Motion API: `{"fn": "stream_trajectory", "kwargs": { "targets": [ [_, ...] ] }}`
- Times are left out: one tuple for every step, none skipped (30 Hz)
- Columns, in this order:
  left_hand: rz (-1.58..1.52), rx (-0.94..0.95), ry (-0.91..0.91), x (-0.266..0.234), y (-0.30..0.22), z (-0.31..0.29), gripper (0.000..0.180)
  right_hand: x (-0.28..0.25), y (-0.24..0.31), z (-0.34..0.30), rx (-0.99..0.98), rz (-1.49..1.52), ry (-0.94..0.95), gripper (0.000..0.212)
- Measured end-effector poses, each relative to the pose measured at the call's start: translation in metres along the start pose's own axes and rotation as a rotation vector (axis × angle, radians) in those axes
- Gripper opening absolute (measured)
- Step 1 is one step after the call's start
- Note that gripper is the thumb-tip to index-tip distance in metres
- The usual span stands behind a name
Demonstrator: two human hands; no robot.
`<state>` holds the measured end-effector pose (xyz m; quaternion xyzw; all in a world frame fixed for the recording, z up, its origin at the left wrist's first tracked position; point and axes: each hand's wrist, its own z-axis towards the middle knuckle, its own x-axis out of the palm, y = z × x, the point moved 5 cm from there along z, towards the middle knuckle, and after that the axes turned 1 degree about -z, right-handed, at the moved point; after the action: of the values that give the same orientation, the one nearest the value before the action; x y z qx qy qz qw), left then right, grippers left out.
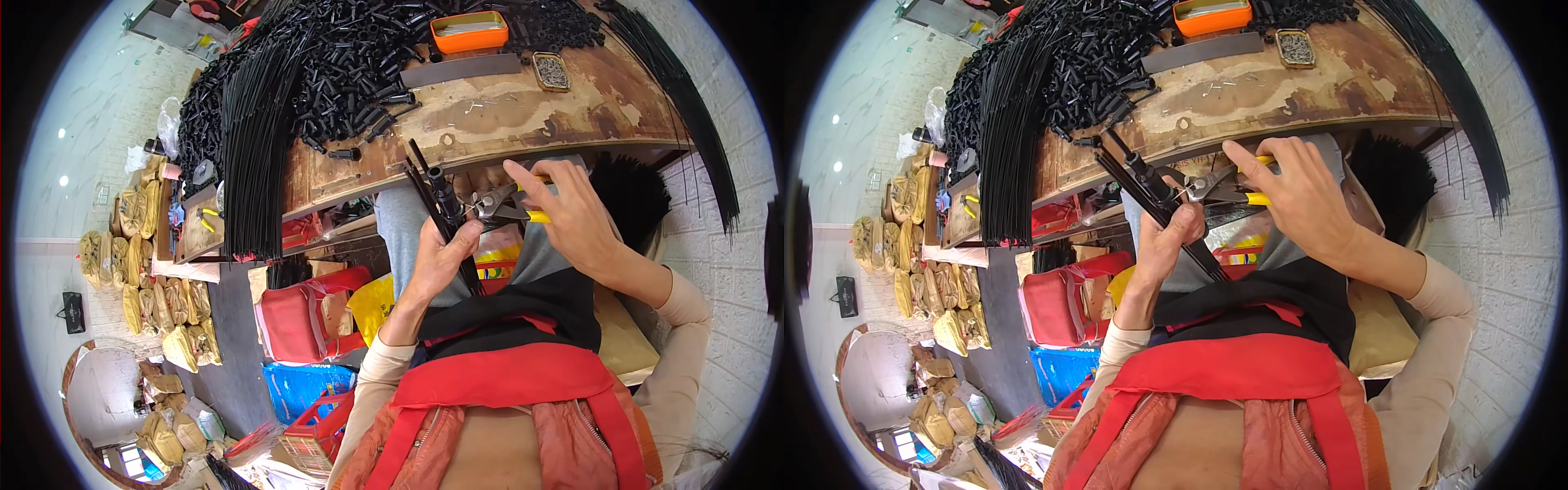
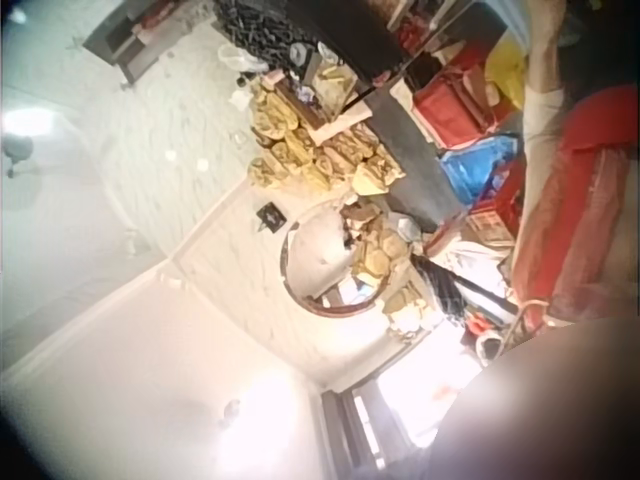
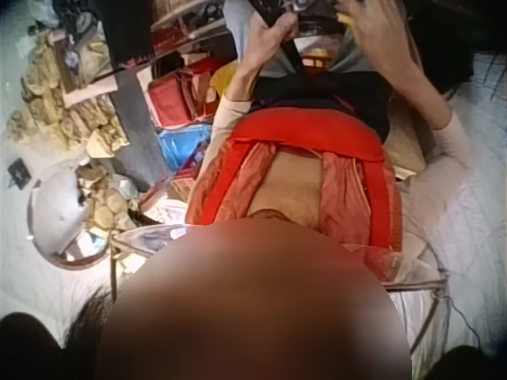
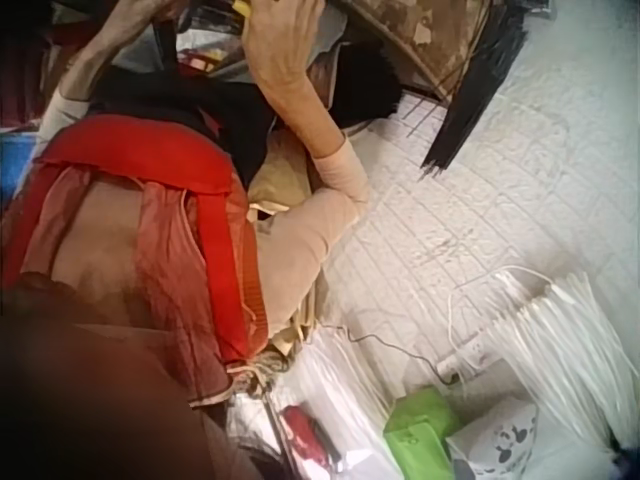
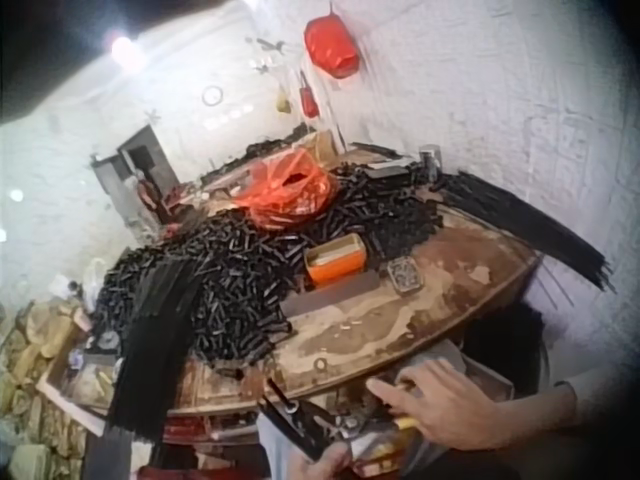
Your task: Assembling and trimming black cable harnesses or plastic parts at a manufacturing workbench.
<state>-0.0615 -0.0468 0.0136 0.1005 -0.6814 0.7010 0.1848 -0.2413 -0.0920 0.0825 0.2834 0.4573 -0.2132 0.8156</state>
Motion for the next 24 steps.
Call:
{"fn": "stream_trajectory", "kwargs": {
  "targets": [
    [-0.005,-0.001,0.002,0.001,-0.001,0.0,0.02,-0.001,0.001,0.0,-0.003,-0.003,-0.001,0.064],
    [-0.009,-0.008,0.003,0.001,-0.001,0.001,0.02,0.0,0.0,0.0,-0.009,0.017,-0.002,0.065],
    [-0.01,-0.008,0.003,0.0,-0.001,0.003,0.02,0.001,-0.001,0.001,-0.015,0.036,-0.003,0.065],
    [-0.017,-0.008,0.007,-0.001,-0.001,0.003,0.021,0.002,-0.002,0.002,-0.015,0.035,-0.003,0.065],
    [-0.024,-0.009,0.011,-0.002,0.0,0.003,0.021,0.003,-0.003,0.002,-0.024,0.023,-0.017,0.065],
    [-0.025,-0.009,0.012,-0.002,0.001,0.004,0.021,0.003,-0.003,0.002,-0.032,0.011,-0.031,0.065],
    [-0.025,-0.011,0.022,-0.001,0.002,0.004,0.021,0.003,-0.004,0.003,-0.032,0.009,-0.031,0.065],
    [-0.025,-0.013,0.031,-0.001,0.002,0.004,0.022,0.003,-0.004,0.003,-0.031,0.021,-0.031,0.064],
    [-0.025,-0.014,0.031,-0.002,0.003,0.004,0.022,0.004,-0.004,0.003,-0.03,0.032,-0.032,0.064],
    [-0.025,-0.009,0.037,-0.002,0.003,0.003,0.022,0.004,-0.005,0.003,-0.029,0.032,-0.032,0.064],
    [-0.026,-0.004,0.043,-0.003,0.003,0.003,0.022,0.004,-0.005,0.003,-0.033,0.023,-0.016,0.063],
    [-0.027,-0.004,0.044,-0.004,0.003,0.003,0.022,0.004,-0.005,0.003,-0.037,0.014,-0.001,0.062],
    [-0.038,-0.007,0.054,-0.005,0.004,0.003,0.021,0.004,-0.005,0.003,-0.037,0.013,0.0,0.062],
    [-0.049,-0.009,0.063,-0.005,0.005,0.003,0.021,0.007,-0.006,0.002,-0.016,0.053,0.053,0.062],
    [-0.05,-0.009,0.063,-0.005,0.005,0.002,0.021,0.01,-0.006,0.001,0.006,0.093,0.106,0.062],
    [-0.044,-0.008,0.045,-0.006,0.005,0.002,0.021,0.012,-0.006,0.001,0.005,0.091,0.106,0.062],
    [-0.037,-0.006,0.028,-0.007,0.005,0.002,0.021,0.012,-0.004,0.001,-0.015,0.093,0.062,0.061],
    [-0.037,-0.003,0.028,-0.007,0.004,0.002,0.021,0.011,-0.003,0.002,-0.036,0.095,0.018,0.061],
    [-0.038,-0.008,0.018,-0.007,0.005,0.002,0.021,0.013,-0.003,0.002,-0.038,0.093,0.018,0.061],
    [-0.041,-0.014,0.01,-0.007,0.006,0.003,0.021,0.014,-0.003,0.002,-0.039,0.089,-0.014,0.061],
    [-0.043,-0.011,0.011,-0.007,0.006,0.003,0.021,0.013,-0.003,0.002,-0.04,0.085,-0.045,0.061],
    [-0.051,-0.016,0.013,-0.006,0.006,0.003,0.02,0.011,-0.002,0.002,-0.042,0.082,-0.045,0.061],
    [-0.057,-0.022,0.013,-0.006,0.005,0.001,0.02,0.011,-0.001,0.003,-0.037,0.076,-0.026,0.06],
    [-0.056,-0.02,0.011,-0.007,0.005,0.001,0.02,0.011,-0.001,0.004,-0.032,0.069,-0.006,0.058]
  ]
}}
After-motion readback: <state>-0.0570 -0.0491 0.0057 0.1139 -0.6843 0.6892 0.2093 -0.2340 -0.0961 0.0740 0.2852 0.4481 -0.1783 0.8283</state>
